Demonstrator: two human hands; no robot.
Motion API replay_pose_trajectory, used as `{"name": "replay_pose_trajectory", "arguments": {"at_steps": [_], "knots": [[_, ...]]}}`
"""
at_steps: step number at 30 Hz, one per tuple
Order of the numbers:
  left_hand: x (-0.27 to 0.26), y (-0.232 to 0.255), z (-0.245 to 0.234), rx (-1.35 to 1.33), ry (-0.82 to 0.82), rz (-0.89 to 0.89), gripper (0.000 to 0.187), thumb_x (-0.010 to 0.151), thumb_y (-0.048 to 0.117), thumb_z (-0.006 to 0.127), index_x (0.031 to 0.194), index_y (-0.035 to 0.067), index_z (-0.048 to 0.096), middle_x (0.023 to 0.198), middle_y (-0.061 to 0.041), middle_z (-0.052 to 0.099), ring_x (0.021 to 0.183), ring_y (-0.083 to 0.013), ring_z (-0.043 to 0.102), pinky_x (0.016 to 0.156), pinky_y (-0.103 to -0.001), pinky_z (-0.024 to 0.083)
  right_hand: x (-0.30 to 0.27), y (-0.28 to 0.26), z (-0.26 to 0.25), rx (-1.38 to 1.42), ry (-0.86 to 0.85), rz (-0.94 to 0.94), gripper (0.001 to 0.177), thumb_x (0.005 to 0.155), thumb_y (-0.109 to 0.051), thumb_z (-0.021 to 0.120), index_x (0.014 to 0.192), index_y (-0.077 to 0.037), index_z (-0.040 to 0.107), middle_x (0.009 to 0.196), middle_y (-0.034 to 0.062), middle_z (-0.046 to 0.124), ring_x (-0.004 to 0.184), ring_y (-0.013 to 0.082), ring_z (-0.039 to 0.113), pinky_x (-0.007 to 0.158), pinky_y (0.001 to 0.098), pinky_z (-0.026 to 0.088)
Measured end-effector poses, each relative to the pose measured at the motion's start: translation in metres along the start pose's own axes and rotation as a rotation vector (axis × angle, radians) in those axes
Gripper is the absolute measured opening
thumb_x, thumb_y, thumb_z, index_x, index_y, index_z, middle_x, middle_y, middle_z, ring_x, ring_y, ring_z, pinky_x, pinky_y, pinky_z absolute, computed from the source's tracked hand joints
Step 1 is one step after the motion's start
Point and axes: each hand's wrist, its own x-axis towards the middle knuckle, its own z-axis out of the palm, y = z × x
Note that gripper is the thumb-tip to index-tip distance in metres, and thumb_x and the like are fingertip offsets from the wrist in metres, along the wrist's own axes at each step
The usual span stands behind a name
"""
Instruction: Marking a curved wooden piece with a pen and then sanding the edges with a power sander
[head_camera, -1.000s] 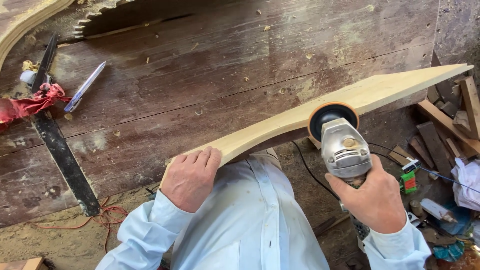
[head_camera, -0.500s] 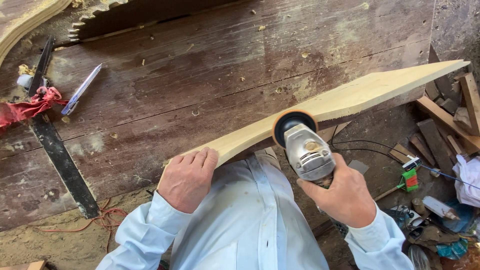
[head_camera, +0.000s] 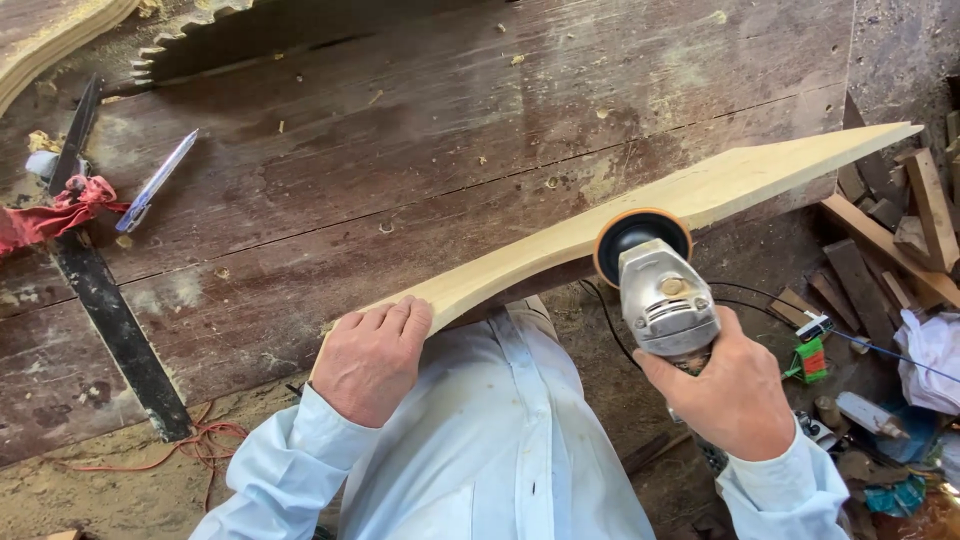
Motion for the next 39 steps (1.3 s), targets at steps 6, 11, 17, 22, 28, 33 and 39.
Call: {"name": "replay_pose_trajectory", "arguments": {"at_steps": [6,11,17,22,28,33,39], "knots": [[-0.002,0.000,0.002,0.013,-0.004,0.005,0.019,0.090,0.005,0.058,0.107,0.013,0.063,0.096,0.000,0.068,0.072,-0.0170,0.062,0.061,-0.031,0.047,0.000,-0.012,0.003,-0.005,-0.040,0.007,0.076,0.068,-0.052,0.081,0.124,-0.007,0.056,0.107,0.0205,0.075,0.103,0.0487,0.068,0.090,0.0530,0.052],[0.001,0.000,0.000,-0.006,0.002,0.005,0.014,0.092,0.005,0.057,0.103,0.012,0.062,0.089,0.001,0.065,0.070,-0.0164,0.060,0.060,-0.030,0.046,0.001,0.006,-0.012,-0.024,0.036,0.024,0.072,0.071,-0.048,0.083,0.123,-0.005,0.059,0.102,0.0188,0.076,0.093,0.0436,0.072,0.088,0.0509,0.056],[0.002,0.000,-0.002,-0.007,0.005,0.001,0.014,0.092,0.004,0.057,0.102,0.013,0.061,0.088,0.000,0.064,0.070,-0.0168,0.060,0.060,-0.031,0.046,0.000,0.000,-0.015,0.049,-0.002,0.043,0.077,0.072,-0.044,0.082,0.130,-0.001,0.056,0.105,0.0204,0.076,0.093,0.0401,0.073,0.086,0.0459,0.059],[0.000,0.000,-0.001,-0.013,-0.003,0.002,0.015,0.093,0.004,0.058,0.105,0.013,0.062,0.089,0.001,0.065,0.070,-0.0167,0.061,0.061,-0.031,0.047,0.001,-0.012,0.011,-0.005,-0.069,-0.047,0.072,0.068,-0.051,0.081,0.120,-0.006,0.058,0.104,0.0168,0.076,0.094,0.0414,0.074,0.089,0.0490,0.056],[-0.001,0.000,0.002,0.013,-0.010,0.010,0.013,0.094,0.005,0.056,0.102,0.014,0.060,0.086,0.002,0.062,0.069,-0.0161,0.059,0.060,-0.030,0.044,0.002,-0.002,0.005,-0.038,-0.064,-0.061,0.077,0.070,-0.054,0.079,0.125,-0.007,0.054,0.103,0.0181,0.076,0.094,0.0450,0.073,0.089,0.0530,0.055],[-0.003,0.001,0.003,0.004,-0.004,-0.001,0.015,0.094,0.004,0.057,0.105,0.013,0.062,0.091,0.001,0.066,0.070,-0.0161,0.061,0.061,-0.030,0.046,0.006,0.020,-0.015,0.022,0.041,-0.062,0.068,0.074,-0.042,0.083,0.122,-0.001,0.059,0.100,0.0172,0.076,0.082,0.0358,0.075,0.080,0.0427,0.062],[-0.001,0.001,0.002,-0.006,-0.005,-0.008,0.014,0.094,0.003,0.057,0.102,0.013,0.061,0.086,0.002,0.063,0.069,-0.0161,0.060,0.059,-0.030,0.044,0.005,0.019,-0.054,0.177,0.037,0.110,0.068,0.078,-0.023,0.081,0.138,0.002,0.059,0.102,0.0220,0.077,0.081,0.0373,0.074,0.081,0.0449,0.061]]}}
